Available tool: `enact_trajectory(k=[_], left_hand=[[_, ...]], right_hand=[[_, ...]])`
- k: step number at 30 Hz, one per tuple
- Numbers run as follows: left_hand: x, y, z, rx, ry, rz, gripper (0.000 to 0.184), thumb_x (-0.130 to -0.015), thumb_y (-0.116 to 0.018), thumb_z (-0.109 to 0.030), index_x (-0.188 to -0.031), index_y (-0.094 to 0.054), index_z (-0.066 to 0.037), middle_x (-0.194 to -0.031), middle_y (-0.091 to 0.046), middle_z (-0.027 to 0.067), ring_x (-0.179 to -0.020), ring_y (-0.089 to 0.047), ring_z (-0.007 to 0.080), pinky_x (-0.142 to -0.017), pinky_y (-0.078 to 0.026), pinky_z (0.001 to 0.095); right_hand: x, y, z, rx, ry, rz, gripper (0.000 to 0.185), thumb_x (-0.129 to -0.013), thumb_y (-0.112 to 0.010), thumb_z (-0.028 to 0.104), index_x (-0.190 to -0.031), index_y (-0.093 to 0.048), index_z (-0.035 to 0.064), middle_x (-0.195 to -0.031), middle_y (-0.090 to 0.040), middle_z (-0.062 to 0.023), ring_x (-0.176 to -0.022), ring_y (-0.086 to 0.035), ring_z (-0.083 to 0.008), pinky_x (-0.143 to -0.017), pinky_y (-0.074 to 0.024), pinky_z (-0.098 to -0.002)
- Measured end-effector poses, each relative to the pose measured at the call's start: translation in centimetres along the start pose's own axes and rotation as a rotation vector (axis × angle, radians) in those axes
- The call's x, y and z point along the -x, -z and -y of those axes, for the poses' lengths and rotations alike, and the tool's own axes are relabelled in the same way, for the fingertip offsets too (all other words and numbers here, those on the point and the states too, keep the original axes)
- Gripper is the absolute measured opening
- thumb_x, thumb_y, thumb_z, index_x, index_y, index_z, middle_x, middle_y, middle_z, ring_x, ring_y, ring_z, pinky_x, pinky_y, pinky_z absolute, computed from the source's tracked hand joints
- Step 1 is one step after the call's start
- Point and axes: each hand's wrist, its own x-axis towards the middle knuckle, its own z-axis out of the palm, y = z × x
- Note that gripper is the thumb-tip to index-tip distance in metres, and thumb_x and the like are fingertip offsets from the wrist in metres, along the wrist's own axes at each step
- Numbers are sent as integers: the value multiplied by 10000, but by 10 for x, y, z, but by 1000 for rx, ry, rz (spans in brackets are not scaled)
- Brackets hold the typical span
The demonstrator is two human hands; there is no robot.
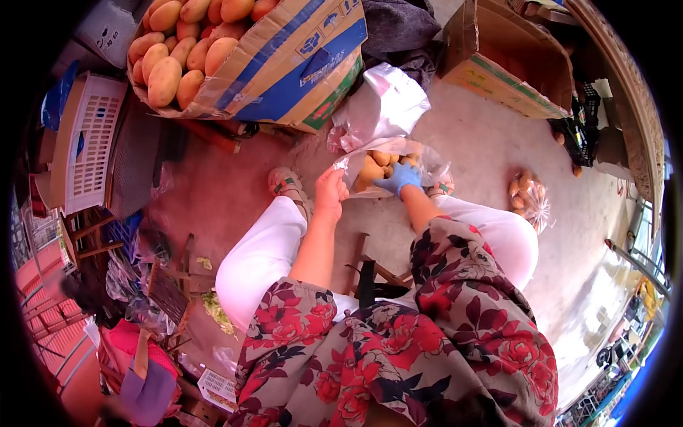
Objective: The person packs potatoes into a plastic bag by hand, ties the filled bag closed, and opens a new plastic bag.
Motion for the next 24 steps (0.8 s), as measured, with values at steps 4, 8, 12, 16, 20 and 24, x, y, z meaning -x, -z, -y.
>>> enact_trajectory(k=[4,8,12,16,20,24], left_hand=[[6,3,-1,-67,-7,-37,158,-866,-517,-103,-720,-457,-108,-488,-312,-39,-387,-295,82,-428,-312,270],[15,-1,8,-166,-105,-103,106,-851,-543,-110,-754,-514,-79,-513,-376,-32,-439,-373,84,-507,-397,269],[13,10,3,-246,-191,-163,79,-822,-567,-122,-788,-564,-51,-555,-452,-19,-477,-411,84,-531,-393,261],[29,17,-29,-179,-315,-174,88,-824,-553,-113,-769,-544,-45,-539,-419,-31,-473,-389,81,-570,-442,280],[52,24,-47,-167,-432,-245,92,-823,-547,-83,-738,-556,-50,-574,-484,-7,-501,-448,94,-548,-433,264],[49,47,-18,-272,-367,-306,117,-801,-561,-99,-706,-502,-63,-626,-496,12,-571,-460,105,-541,-358,250]], right_hand=[[-8,25,-55,526,6,70,775,-727,-602,530,-1348,-430,99,-1390,-420,-145,-1320,-349,-294,-1081,-199,-506],[16,62,-70,607,122,109,424,-840,-484,381,-1130,-629,108,-1167,-605,-123,-1103,-564,-257,-929,-403,-424],[31,83,-58,616,405,-238,317,-840,-465,297,-841,-714,102,-865,-688,-114,-794,-667,-258,-668,-510,-364],[70,111,-44,552,558,-391,321,-808,-474,289,-651,-675,93,-684,-649,-126,-632,-634,-301,-613,-493,-414],[65,108,-24,434,639,-596,297,-762,-510,289,-605,-651,82,-638,-630,-133,-575,-613,-313,-590,-472,-431],[66,90,12,539,652,-432,326,-811,-499,340,-718,-686,90,-705,-659,-128,-655,-647,-297,-632,-503,-409]])
